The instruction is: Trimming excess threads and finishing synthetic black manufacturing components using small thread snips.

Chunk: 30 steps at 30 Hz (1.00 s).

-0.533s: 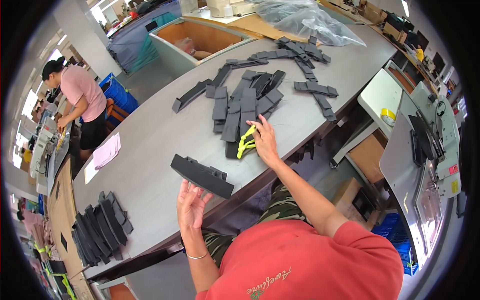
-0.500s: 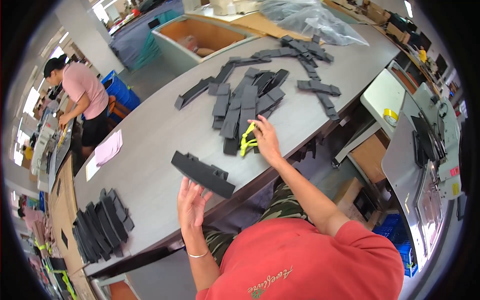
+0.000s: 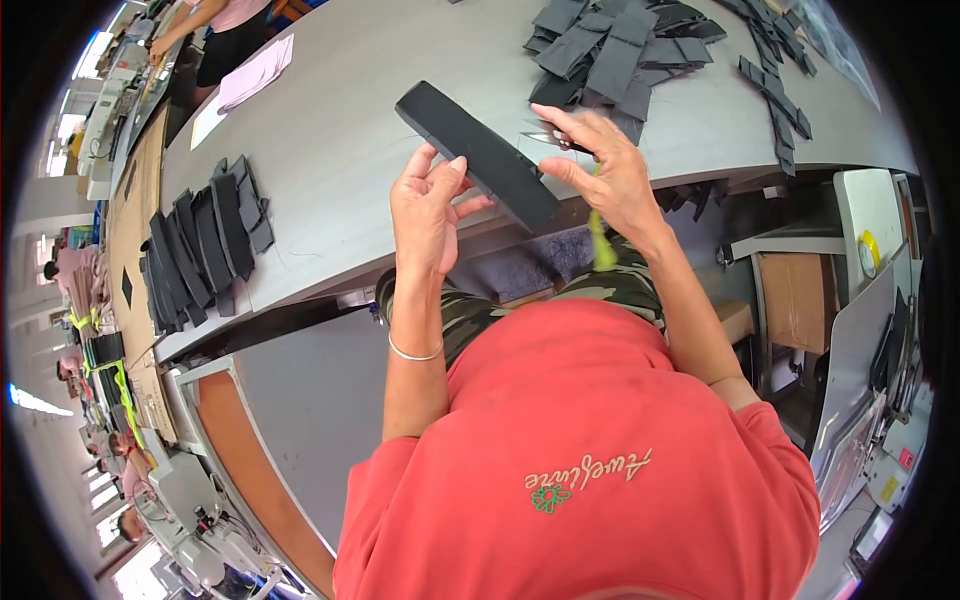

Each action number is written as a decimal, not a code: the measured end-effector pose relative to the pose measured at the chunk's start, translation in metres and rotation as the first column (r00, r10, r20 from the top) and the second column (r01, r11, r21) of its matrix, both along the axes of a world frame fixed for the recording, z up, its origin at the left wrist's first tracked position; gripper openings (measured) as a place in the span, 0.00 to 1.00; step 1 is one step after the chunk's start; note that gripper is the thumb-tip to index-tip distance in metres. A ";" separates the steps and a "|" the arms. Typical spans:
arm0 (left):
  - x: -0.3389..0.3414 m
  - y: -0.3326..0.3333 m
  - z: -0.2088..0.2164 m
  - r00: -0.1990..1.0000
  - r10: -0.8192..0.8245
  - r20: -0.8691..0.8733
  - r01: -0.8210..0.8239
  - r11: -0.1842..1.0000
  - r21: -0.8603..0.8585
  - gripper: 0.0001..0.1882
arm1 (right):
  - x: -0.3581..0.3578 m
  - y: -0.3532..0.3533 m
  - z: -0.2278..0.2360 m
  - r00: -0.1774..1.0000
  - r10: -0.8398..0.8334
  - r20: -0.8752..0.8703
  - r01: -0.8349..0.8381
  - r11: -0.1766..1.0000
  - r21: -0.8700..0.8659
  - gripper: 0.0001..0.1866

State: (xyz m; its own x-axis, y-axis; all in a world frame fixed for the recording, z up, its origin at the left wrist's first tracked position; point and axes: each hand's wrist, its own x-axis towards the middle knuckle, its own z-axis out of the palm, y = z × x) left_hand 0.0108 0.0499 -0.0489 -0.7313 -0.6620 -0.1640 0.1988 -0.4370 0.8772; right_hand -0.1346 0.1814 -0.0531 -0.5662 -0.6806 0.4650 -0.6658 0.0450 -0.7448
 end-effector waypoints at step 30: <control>0.007 0.005 -0.009 0.978 0.208 -0.029 -0.209 0.975 -0.081 0.13 | 0.013 0.005 0.006 0.998 0.020 0.062 -0.021 1.000 0.020 0.10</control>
